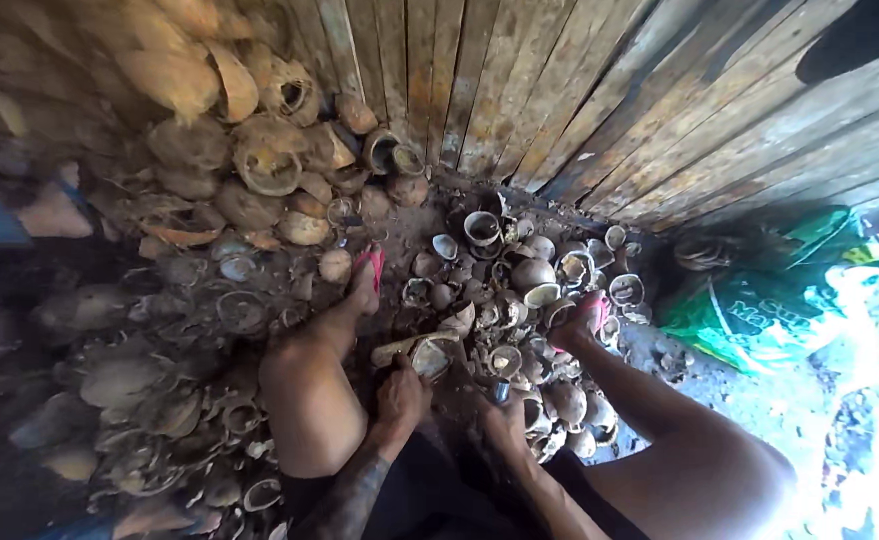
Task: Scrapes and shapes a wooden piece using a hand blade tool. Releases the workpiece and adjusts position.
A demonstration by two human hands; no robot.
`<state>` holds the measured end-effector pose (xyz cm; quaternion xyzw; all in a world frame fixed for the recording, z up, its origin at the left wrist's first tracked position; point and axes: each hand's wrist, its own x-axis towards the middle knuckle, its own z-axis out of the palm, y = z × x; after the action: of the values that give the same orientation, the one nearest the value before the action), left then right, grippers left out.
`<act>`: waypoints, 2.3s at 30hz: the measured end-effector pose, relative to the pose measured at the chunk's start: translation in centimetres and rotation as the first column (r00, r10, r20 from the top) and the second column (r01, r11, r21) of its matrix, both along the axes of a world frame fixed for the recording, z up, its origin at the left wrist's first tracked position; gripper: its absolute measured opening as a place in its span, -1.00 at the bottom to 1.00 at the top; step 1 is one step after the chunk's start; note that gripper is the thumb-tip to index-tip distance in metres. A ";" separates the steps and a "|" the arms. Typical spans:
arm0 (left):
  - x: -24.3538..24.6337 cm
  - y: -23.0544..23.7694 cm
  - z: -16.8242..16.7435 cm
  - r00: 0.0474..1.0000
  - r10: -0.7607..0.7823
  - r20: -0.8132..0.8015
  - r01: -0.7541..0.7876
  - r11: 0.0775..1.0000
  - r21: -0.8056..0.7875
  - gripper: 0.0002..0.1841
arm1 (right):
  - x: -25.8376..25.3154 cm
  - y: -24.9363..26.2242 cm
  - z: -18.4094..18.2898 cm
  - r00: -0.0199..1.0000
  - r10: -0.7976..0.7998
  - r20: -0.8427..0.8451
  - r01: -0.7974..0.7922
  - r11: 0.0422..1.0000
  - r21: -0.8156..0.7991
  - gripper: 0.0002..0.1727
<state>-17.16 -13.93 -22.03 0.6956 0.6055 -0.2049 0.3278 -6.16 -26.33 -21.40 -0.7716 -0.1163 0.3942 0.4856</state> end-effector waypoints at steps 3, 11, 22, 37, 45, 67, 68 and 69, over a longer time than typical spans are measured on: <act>0.0 1.2 -0.2 0.999 -0.050 0.006 0.050 0.999 -0.014 -0.35 | 1.2 0.3 0.3 0.998 -0.018 -0.057 0.017 1.000 -0.023 -0.74; 0.0 1.8 -1.0 0.996 -0.089 0.001 0.089 0.996 -0.014 -0.44 | 6.3 -0.4 -5.5 0.987 0.139 -0.080 -0.137 0.990 0.034 -0.79; 0.9 0.7 -0.8 0.995 -0.065 -0.077 0.072 0.993 0.097 -0.53 | -0.8 -0.1 0.3 0.928 -0.298 -0.224 0.273 0.952 -0.137 -0.82; 0.8 0.7 -0.9 0.996 -0.071 -0.054 0.077 0.990 0.119 -0.49 | 3.6 1.0 -0.9 0.982 0.017 -0.189 -0.043 0.990 -0.138 -0.72; 2.9 1.3 -0.4 0.985 -0.062 -0.159 0.079 0.991 0.106 -0.46 | 9.9 4.5 -2.5 0.948 0.249 -0.197 -0.291 0.929 -0.230 -0.68; 1.3 0.9 -0.5 0.998 0.063 0.001 -0.062 0.985 0.159 -0.36 | 2.1 -0.8 -2.3 0.968 -0.169 -0.186 0.164 0.985 -0.044 -0.68; 1.3 0.9 -0.5 0.996 0.080 -0.024 -0.076 0.986 0.149 -0.34 | 0.6 -1.1 -1.6 0.924 -0.270 -0.272 0.260 0.963 -0.072 -0.74; 1.3 0.9 -0.4 0.996 0.075 -0.054 -0.068 0.990 0.122 -0.35 | -0.6 -1.2 -0.9 0.869 -0.356 -0.343 0.344 0.934 -0.098 -0.77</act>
<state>-15.86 -13.01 -22.40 0.6856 0.6507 -0.1765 0.2744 -6.75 -27.51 -22.29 -0.7037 0.1216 0.4344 0.5490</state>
